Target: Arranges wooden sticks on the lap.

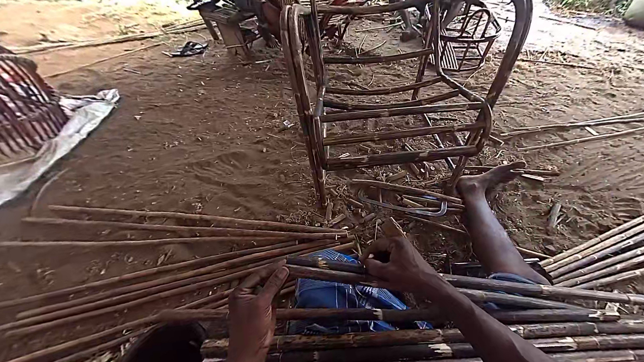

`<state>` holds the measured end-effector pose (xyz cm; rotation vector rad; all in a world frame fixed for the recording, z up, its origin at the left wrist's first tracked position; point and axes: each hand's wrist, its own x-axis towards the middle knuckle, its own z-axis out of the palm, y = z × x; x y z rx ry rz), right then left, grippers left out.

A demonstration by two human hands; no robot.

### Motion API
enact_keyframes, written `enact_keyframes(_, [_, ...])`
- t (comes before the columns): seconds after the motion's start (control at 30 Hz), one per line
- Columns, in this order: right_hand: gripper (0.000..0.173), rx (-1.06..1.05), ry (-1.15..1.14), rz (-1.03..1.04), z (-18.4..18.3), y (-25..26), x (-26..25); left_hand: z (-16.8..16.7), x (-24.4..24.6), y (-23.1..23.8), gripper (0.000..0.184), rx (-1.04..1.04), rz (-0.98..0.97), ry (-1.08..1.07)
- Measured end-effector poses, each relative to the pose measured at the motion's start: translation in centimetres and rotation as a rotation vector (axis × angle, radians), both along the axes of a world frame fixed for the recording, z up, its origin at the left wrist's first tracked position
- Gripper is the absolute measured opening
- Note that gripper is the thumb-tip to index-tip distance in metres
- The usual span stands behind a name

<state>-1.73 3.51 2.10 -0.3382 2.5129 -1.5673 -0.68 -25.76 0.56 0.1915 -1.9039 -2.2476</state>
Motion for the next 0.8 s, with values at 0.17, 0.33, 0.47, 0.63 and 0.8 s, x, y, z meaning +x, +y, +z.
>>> enact_keyframes(0.17, [0.016, -0.046, -0.095, -0.040, -0.7, 1.3, -0.7, -1.0, -1.2, -0.1, 0.010, 0.047, 0.026, -0.056])
enact_keyframes(0.33, [0.023, 0.105, 0.086, 0.012, -3.3, 9.8, 2.7, -1.7, -4.6, -6.2, 0.008, 0.057, 0.102, -0.174])
enact_keyframes(0.47, [0.014, 0.136, 0.000, -0.022, -5.9, 14.1, 4.4, -1.8, -5.9, -8.8, 0.008, -0.046, 0.021, -0.314])
enact_keyframes(0.63, [0.056, 0.429, -0.116, 0.126, -4.8, 13.3, 5.1, -1.6, -5.7, -9.1, 0.010, -0.063, 0.007, -0.377])
enact_keyframes(0.8, [0.038, 0.739, -0.059, 0.167, -6.5, 12.2, 6.3, -1.8, -4.9, -8.9, 0.009, -0.353, 0.085, -0.454])
